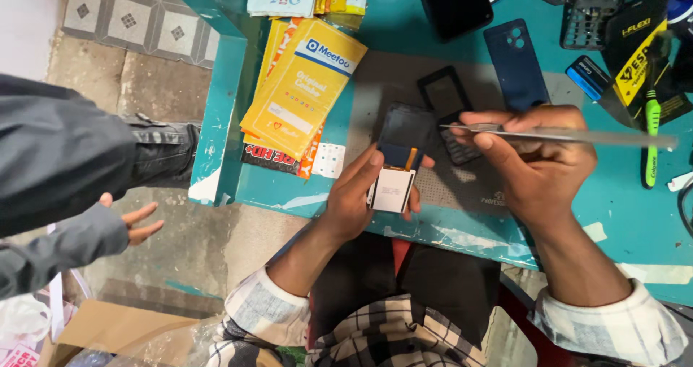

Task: The person disassembles a mobile phone using a screwdriver and tweezers. They remove the back cover, battery, and internal components, then wipe the parts with a cloth.

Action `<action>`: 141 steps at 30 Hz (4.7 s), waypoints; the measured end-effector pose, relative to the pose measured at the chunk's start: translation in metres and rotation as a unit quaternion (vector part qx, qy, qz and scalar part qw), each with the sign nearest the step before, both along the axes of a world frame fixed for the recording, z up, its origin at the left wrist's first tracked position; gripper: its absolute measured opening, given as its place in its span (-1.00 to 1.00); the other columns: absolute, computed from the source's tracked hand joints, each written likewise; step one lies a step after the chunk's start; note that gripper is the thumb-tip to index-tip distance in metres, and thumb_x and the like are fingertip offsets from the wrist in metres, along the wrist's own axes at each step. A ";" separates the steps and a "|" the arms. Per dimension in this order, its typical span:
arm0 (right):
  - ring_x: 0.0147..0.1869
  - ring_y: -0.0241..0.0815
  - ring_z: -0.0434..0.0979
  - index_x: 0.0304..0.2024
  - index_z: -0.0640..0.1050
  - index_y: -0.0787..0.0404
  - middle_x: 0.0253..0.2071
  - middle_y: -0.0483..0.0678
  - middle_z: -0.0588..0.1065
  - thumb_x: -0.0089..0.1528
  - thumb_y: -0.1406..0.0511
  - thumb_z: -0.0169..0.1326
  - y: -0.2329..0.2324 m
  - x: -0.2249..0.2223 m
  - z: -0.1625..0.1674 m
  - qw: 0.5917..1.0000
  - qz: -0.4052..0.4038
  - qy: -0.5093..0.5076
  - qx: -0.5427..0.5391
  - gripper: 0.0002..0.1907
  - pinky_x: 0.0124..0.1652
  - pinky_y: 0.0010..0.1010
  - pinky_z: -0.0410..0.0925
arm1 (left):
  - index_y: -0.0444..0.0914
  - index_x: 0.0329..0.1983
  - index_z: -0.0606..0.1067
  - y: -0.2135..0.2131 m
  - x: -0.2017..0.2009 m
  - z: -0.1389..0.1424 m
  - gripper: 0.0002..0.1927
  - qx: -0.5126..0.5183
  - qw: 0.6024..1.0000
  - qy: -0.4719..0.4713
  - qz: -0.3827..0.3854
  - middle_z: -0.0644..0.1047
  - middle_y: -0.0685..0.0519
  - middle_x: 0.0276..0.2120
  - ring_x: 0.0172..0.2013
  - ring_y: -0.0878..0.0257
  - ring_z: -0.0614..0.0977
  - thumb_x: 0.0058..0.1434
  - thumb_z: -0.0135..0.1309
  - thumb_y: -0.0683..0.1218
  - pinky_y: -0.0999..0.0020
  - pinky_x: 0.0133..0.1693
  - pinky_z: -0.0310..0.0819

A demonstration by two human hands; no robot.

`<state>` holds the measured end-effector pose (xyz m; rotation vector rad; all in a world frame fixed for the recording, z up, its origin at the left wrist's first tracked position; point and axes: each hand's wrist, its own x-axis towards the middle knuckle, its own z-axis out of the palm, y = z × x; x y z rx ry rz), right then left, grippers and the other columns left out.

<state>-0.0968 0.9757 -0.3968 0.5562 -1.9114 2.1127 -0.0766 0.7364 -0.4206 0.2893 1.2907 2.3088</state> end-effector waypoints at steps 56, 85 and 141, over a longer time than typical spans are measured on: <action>-0.01 0.07 0.71 -0.15 0.46 0.37 -0.24 0.19 0.58 0.22 0.58 0.32 0.000 -0.002 -0.007 0.986 0.001 0.087 0.145 -0.72 -0.03 -0.26 0.63 | -0.38 0.08 0.44 -0.006 -0.005 -0.006 -0.17 0.084 0.986 -0.112 -0.087 0.57 -0.19 -0.44 -0.41 0.06 0.65 0.51 -0.58 0.40 0.20 -0.27 0.58; -0.03 0.10 0.70 -0.14 0.45 0.41 -0.20 0.15 0.55 0.18 0.61 0.33 0.005 -0.002 -0.015 0.971 0.010 0.169 0.171 -0.67 -0.05 -0.24 0.65 | -0.38 0.02 0.48 0.003 -0.005 -0.011 -0.17 0.074 0.986 -0.117 -0.087 0.55 -0.13 -0.51 -0.50 0.12 0.60 0.53 -0.56 0.38 0.26 -0.39 0.51; -0.12 -0.07 0.70 0.08 0.05 0.18 -0.13 0.34 0.56 0.39 0.62 0.17 -0.008 0.012 -0.015 0.987 -0.041 0.057 0.144 -0.43 -0.28 -0.56 0.56 | -0.20 0.66 0.01 0.008 0.002 -0.005 -0.16 0.040 0.993 -0.075 -0.086 0.51 -0.02 -0.04 -0.33 0.29 0.56 0.51 -0.31 0.37 0.40 -0.30 0.48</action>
